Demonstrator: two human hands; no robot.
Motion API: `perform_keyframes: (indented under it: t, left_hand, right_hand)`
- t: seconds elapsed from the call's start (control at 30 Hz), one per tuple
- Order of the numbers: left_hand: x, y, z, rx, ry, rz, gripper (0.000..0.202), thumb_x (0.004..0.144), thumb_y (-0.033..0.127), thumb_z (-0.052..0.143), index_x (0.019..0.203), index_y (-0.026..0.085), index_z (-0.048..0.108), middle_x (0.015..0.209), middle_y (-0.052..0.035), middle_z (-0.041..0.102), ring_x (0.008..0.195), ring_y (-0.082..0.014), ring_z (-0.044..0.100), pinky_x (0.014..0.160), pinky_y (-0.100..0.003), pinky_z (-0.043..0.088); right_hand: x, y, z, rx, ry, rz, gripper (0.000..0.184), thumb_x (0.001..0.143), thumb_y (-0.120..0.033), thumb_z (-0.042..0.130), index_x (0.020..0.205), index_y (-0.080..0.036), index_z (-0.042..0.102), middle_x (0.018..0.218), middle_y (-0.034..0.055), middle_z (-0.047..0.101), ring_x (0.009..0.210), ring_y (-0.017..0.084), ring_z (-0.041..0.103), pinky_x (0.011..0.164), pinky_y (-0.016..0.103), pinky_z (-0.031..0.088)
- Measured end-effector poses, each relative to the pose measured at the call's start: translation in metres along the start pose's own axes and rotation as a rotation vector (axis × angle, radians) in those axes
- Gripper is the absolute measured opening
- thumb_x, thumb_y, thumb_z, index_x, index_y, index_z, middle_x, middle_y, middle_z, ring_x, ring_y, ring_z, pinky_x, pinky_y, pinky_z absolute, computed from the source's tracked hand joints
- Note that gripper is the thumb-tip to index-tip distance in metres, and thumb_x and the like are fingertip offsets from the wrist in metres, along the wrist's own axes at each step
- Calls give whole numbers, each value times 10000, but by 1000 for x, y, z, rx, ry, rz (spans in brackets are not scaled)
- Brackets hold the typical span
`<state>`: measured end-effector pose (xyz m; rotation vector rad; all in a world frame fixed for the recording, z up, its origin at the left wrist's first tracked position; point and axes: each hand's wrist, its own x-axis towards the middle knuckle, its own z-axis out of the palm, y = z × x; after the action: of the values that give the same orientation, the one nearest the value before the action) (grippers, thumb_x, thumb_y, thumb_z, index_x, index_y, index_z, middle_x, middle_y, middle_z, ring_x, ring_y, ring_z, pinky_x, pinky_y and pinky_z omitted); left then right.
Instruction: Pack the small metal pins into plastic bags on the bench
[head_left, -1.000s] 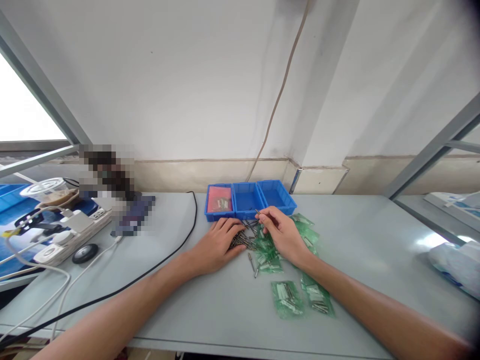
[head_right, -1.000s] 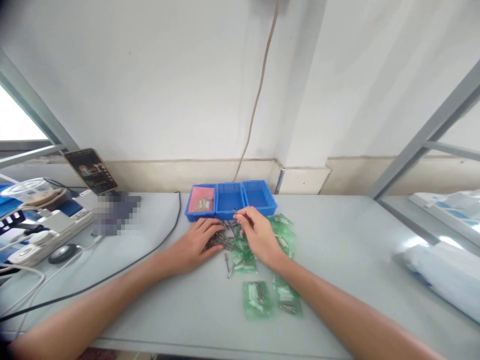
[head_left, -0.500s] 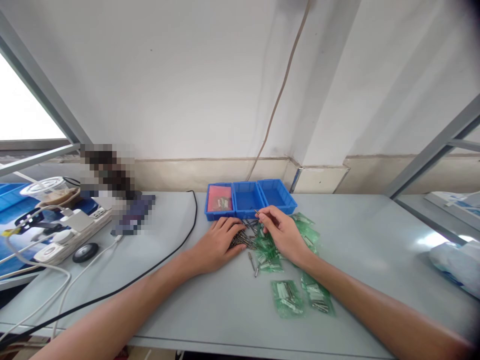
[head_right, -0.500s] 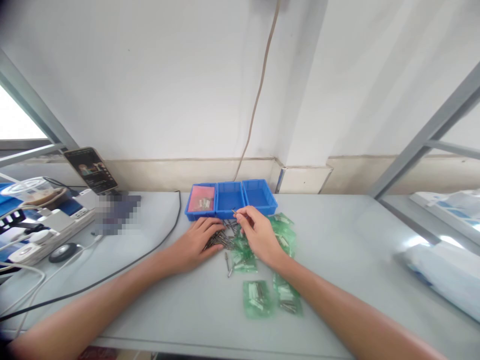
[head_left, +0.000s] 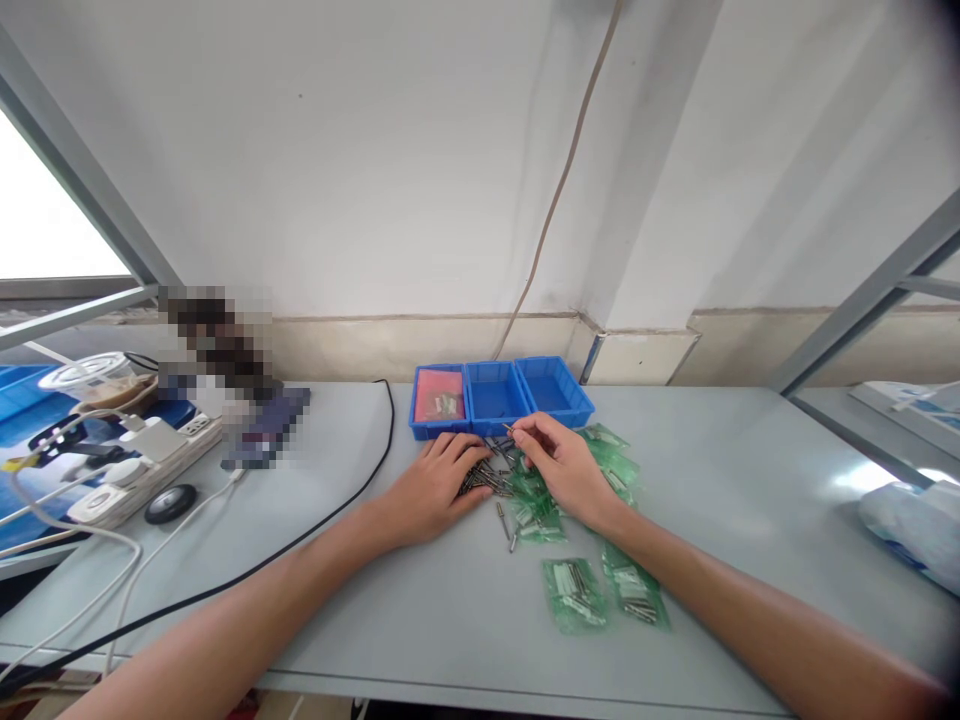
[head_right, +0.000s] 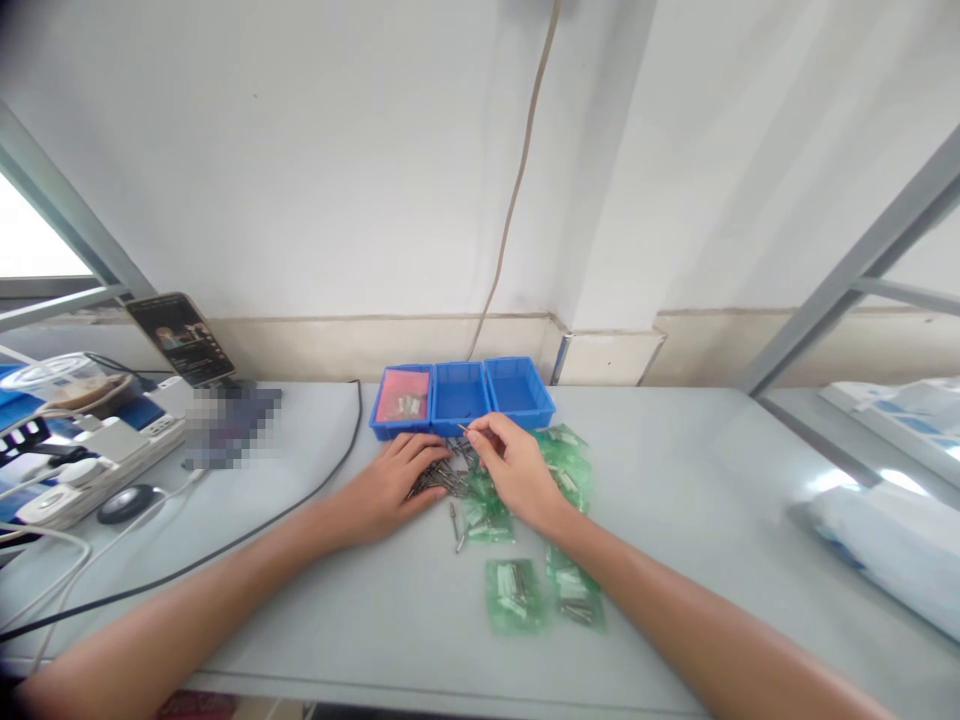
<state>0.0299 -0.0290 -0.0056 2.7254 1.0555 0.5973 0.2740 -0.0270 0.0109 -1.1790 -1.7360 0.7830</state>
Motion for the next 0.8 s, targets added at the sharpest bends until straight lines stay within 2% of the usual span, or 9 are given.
perform_keyframes:
  t: [0.8]
  left_hand:
    - [0,0,-1,-10,-3,-1,425,1094,461,542,1462,250,526,1466,-108,573,1324,-304,521,1130,-527,471]
  right_hand:
    - [0,0,0,-13,-34,-12,254,1054,-455,571,986,-237,684,824,3,661,742,195,590,734,326,471]
